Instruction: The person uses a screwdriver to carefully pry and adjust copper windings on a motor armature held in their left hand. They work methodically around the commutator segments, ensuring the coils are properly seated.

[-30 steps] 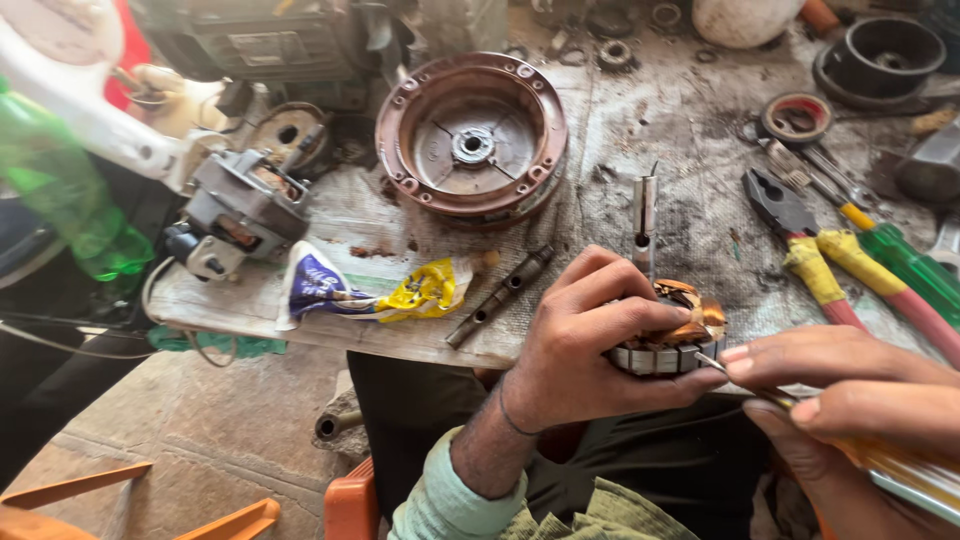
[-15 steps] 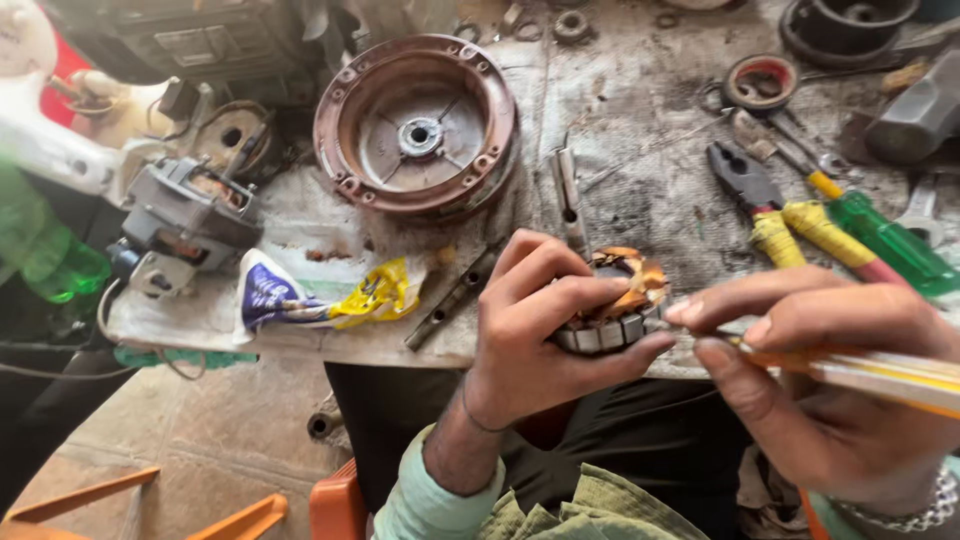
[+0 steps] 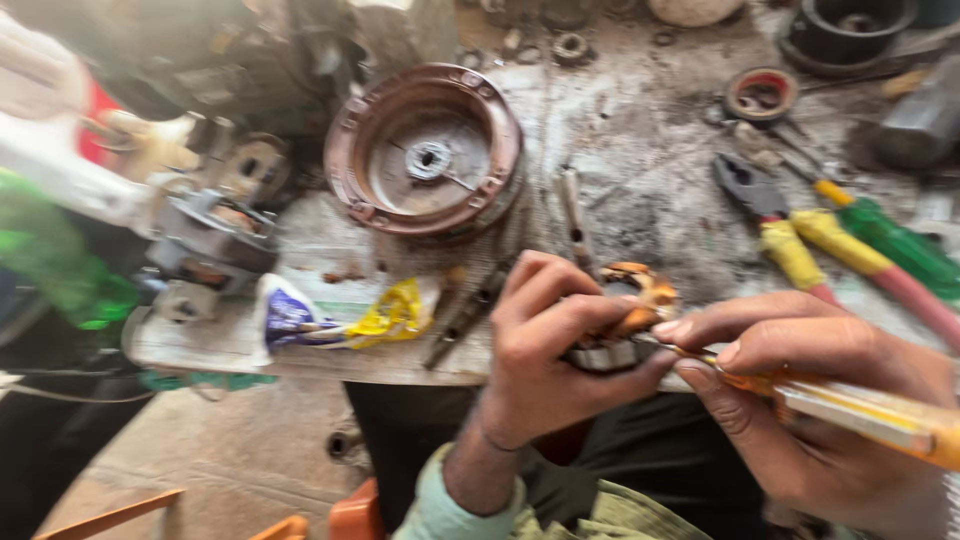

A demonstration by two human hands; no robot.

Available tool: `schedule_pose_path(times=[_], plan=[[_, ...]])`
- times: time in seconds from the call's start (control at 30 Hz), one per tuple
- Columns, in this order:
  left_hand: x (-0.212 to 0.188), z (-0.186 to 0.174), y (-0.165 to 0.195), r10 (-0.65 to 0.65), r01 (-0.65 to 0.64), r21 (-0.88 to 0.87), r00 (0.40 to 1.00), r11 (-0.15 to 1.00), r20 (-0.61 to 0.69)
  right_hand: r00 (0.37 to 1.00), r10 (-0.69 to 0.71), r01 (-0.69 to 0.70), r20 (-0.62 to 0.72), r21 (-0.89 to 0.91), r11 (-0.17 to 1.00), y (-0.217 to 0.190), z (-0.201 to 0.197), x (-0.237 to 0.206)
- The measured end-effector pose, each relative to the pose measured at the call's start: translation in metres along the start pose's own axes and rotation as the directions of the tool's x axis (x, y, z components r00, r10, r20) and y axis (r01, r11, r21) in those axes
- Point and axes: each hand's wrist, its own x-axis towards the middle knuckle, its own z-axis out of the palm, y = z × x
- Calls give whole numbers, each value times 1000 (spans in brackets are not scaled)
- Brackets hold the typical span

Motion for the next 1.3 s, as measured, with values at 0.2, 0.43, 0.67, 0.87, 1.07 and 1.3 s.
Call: schedule_pose_path(times=[0.2,0.43,0.67,0.87,1.07,1.3], plan=[[-3,1,-1,-21,21,5,999,1000,25,996,91,-91,21,18,996,5,5,1],[-4,3,0,-41,41,11,999,999,19,992,55,-36,-116,156,987,6,0,-6],[-4,5,3,-47,46,21,999,999,17,985,108,-76,-137,216,974,21,1,-11],[-4,6,2,-47,46,24,999,999,21,979,131,-91,-155,242,966,31,-2,-15],[-4,7,1,-42,42,24,999,999,15,973,150,-101,-174,262,960,36,-2,-14],[-5,7,1,-46,45,25,999,999,16,967,170,-112,-191,281,953,40,-1,-17]])
